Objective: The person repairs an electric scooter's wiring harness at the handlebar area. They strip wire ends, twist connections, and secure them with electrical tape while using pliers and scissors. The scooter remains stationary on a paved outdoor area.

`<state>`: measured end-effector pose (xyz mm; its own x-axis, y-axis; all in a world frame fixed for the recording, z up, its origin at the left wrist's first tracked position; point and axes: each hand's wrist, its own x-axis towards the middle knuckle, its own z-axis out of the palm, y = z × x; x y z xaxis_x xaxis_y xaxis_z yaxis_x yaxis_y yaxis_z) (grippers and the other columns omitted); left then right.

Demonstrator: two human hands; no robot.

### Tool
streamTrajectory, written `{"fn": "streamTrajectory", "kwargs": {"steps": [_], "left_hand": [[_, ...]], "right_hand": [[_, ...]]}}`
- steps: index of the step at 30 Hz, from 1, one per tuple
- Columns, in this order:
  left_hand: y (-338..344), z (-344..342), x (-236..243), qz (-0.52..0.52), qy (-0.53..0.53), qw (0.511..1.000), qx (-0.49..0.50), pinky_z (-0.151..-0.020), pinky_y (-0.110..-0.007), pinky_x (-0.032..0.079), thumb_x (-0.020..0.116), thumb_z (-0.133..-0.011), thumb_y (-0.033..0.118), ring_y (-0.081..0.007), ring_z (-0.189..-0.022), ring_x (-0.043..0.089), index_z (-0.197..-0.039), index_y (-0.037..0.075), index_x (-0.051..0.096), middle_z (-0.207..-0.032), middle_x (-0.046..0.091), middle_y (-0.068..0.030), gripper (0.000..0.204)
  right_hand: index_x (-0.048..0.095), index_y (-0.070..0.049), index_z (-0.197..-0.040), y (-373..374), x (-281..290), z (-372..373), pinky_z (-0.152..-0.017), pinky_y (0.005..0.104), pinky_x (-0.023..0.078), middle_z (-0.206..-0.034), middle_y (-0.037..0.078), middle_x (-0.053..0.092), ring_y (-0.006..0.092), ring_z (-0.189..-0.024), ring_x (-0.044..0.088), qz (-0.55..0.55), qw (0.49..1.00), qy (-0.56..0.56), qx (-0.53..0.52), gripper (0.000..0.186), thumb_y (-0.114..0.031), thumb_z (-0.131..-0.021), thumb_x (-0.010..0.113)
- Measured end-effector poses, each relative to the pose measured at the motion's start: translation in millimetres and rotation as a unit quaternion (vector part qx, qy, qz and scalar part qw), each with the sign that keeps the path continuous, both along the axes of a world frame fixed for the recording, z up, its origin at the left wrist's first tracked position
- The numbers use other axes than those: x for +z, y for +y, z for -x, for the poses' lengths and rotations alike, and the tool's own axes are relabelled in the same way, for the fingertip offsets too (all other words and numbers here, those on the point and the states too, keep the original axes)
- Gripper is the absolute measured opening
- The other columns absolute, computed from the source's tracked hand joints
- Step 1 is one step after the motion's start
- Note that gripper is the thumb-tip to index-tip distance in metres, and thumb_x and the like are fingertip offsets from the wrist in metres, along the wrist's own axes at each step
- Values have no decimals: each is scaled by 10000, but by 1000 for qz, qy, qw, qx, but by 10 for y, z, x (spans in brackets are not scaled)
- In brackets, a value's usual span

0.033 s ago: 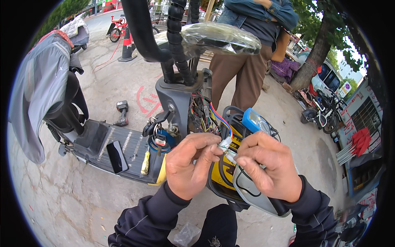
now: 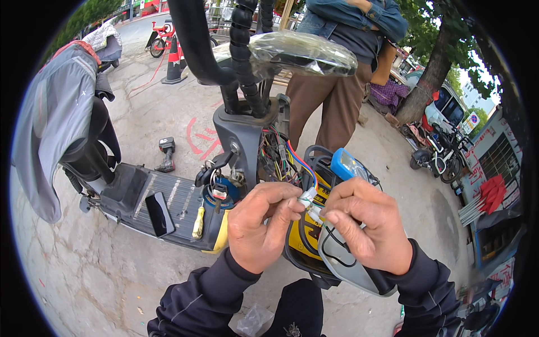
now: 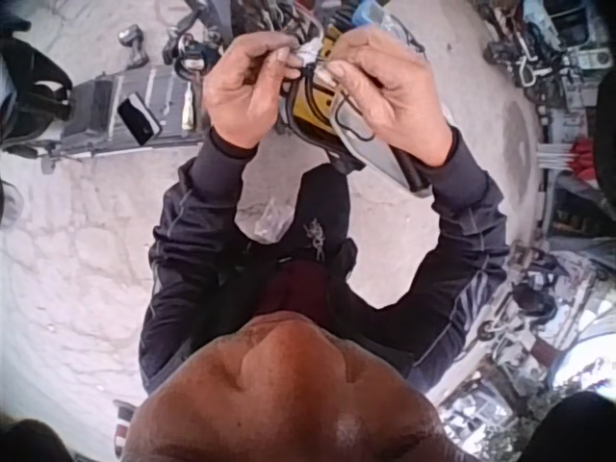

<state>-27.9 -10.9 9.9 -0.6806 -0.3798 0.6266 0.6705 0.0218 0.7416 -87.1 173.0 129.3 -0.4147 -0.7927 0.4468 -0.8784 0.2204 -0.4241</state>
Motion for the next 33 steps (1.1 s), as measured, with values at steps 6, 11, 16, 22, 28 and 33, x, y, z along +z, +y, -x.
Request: {"fn": "streamTrajectory", "kwargs": {"steps": [6,11,16,22,28,33], "left_hand": [[32,-4,-32,40,-11,999,29,-850,-289,629,662,-1008,-107,-198,-1005,772,-1306,-77,616,-1177,701,-159,303],[33,-1,-24,94,15,992,88,-798,-276,623,706,-954,-142,-170,-959,759,-1280,-70,655,-1154,698,-150,338],[12,44,-21,132,27,982,130,-700,-263,604,745,-917,-149,-129,-848,725,-1193,-57,728,-1147,702,-151,291],[-42,41,-5,128,19,987,99,-663,-244,575,728,-922,-152,-110,-792,713,-1207,-46,733,-1163,712,-154,305],[-98,37,13,154,13,984,88,-685,-260,583,696,-943,-155,-136,-798,718,-1195,-50,736,-1202,714,-169,276],[-103,61,-9,188,27,976,103,-725,-288,595,705,-925,-154,-168,-845,729,-1150,-49,749,-1200,710,-149,252]], "right_hand": [[766,47,-1041,-9,33,25,-813,342,550,-1012,127,708,245,-890,692,20,997,-70,-22,75,-2,-994,735],[790,46,-1060,5,29,35,-767,345,532,-949,132,713,227,-840,677,15,998,-60,-18,174,-110,-1041,717],[797,32,-1052,48,34,27,-747,348,531,-913,125,715,233,-822,677,2,999,-44,-15,166,-120,-1029,733],[802,29,-1053,103,43,23,-724,345,529,-878,124,726,233,-796,675,-11,999,-22,-21,161,-119,-1014,751],[805,26,-1065,142,41,19,-720,341,531,-890,118,741,227,-789,682,-14,999,-29,-22,149,-102,-1008,756],[807,20,-1073,162,57,3,-733,339,536,-892,108,741,227,-798,684,-30,999,-38,-20,144,-96,-1005,755]]}}
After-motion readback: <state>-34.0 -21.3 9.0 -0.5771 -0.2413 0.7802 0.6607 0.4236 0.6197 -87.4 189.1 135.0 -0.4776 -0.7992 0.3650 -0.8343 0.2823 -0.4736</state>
